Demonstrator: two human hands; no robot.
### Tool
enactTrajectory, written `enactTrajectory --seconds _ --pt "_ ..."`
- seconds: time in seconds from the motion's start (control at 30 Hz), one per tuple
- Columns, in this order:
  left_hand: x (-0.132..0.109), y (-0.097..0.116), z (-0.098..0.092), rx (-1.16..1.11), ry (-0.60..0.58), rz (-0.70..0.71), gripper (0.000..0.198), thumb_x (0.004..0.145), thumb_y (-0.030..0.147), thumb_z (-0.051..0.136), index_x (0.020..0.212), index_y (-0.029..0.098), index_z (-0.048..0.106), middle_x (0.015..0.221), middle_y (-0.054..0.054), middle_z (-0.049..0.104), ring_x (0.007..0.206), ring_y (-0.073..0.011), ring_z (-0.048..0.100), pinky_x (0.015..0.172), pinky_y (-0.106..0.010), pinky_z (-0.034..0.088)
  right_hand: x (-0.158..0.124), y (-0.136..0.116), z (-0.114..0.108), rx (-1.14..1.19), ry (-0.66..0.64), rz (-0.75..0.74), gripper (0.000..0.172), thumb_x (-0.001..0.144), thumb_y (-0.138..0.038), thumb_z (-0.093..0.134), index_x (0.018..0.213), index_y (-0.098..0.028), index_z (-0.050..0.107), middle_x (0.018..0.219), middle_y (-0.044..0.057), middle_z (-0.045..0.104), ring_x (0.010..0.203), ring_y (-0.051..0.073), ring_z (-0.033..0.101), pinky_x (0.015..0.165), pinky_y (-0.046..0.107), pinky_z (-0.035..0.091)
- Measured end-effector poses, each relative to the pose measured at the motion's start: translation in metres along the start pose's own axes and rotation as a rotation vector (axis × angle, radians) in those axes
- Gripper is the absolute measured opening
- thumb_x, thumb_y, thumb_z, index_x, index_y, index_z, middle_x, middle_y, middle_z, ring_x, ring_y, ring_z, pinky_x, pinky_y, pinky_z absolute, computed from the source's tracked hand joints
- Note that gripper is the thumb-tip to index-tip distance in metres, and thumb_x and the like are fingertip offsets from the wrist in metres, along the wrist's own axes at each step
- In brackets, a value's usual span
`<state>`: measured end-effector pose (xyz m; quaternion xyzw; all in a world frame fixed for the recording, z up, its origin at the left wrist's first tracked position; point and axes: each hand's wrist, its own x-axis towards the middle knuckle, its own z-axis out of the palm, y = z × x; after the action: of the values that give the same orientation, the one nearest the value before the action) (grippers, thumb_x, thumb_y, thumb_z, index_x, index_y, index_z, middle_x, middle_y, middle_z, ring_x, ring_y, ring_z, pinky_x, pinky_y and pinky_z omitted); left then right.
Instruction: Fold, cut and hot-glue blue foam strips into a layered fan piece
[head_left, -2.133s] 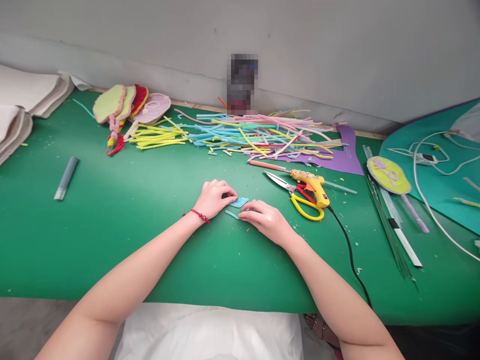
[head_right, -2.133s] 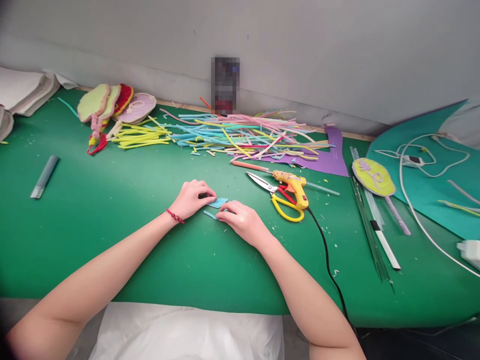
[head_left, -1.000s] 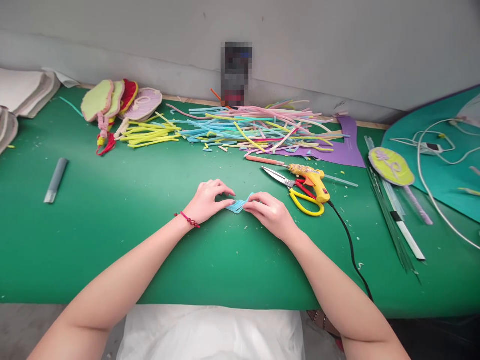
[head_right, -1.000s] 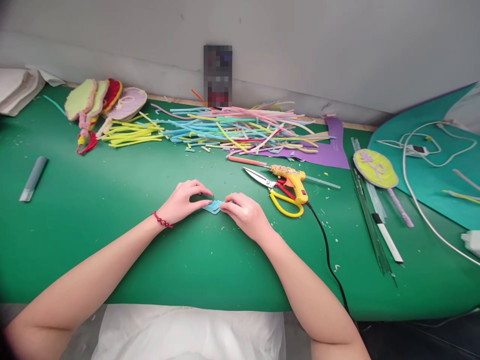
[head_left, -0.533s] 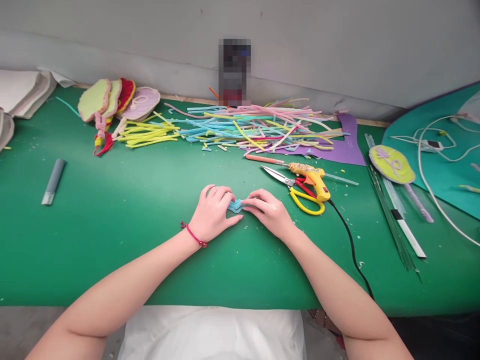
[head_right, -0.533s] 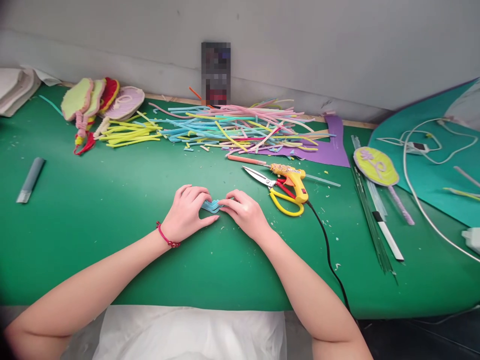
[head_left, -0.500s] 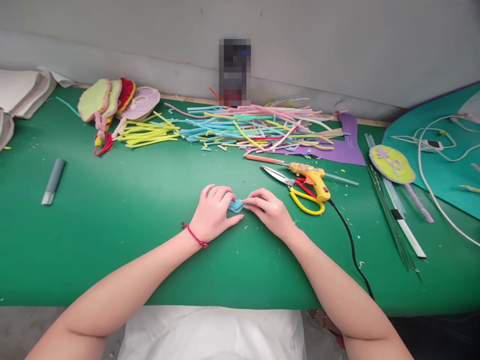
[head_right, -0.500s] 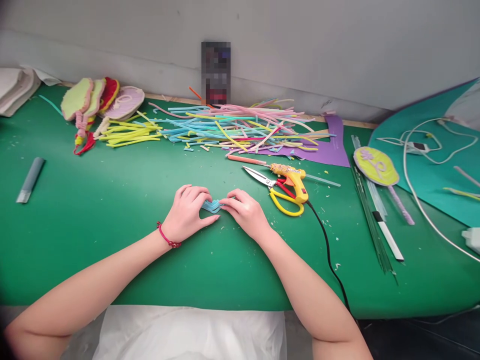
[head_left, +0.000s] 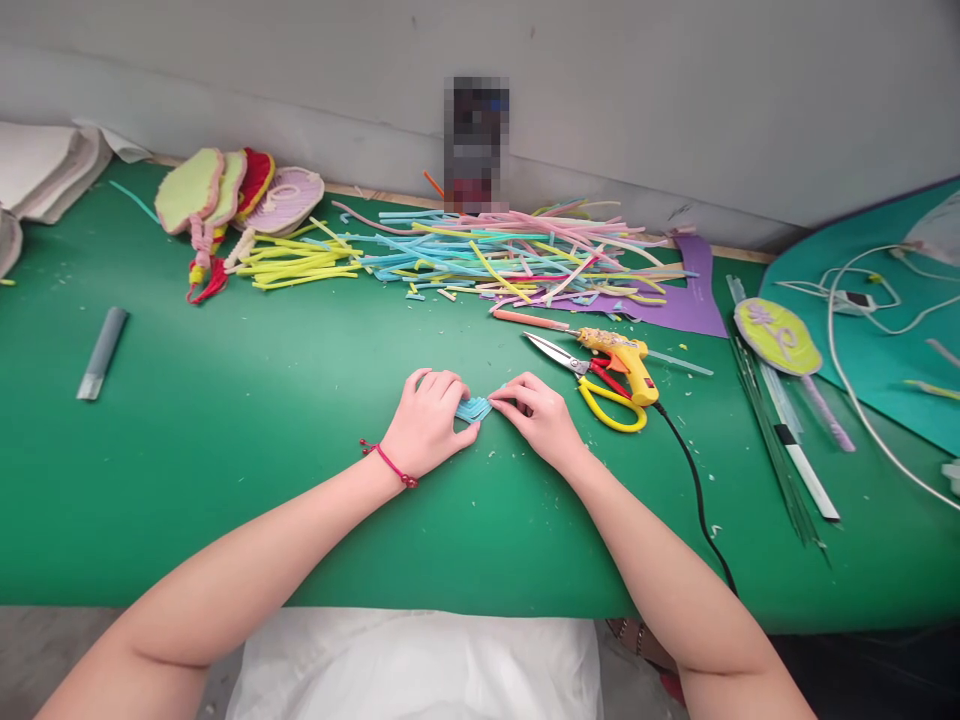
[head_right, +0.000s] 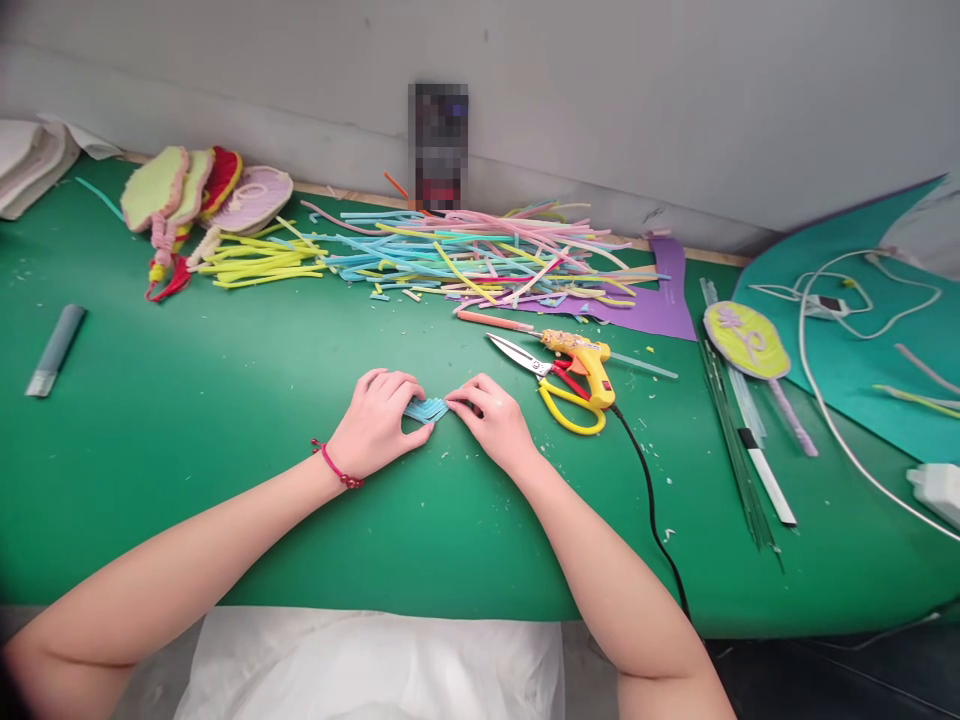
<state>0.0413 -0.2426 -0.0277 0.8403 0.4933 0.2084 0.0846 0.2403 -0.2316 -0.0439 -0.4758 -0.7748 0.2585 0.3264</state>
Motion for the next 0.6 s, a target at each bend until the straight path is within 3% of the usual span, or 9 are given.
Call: enactTrajectory --seconds 0.4,0.6 --pt "-0.002 -0.004 -0.003 -0.068 -0.06 -0.001 0.019 0.081 0.03 0.06 0.097 0.02 0.054 0.102 -0.005 0.063 0.103 -0.0219 0.058 0.109 -0.047 0.026 -0.001 -0.002 0.0 -0.004 0.018 -0.015 0.017 0.09 -0.032 0.055 0.093 -0.022 0.07 0.079 0.001 0.055 0.059 0.01 0.05 0.06 0.025 0.046" --pt "-0.004 -0.015 -0.013 -0.099 -0.096 0.028 0.022 0.085 0.03 0.06 0.104 0.021 0.055 0.109 -0.006 0.062 0.107 -0.0214 0.055 0.11 -0.048 0.025 -0.002 -0.008 -0.001 -0.082 0.063 -0.149 0.017 0.091 -0.028 0.054 0.091 -0.025 0.07 0.085 0.005 0.06 0.08 0.017 0.058 0.071 0.031 0.051"
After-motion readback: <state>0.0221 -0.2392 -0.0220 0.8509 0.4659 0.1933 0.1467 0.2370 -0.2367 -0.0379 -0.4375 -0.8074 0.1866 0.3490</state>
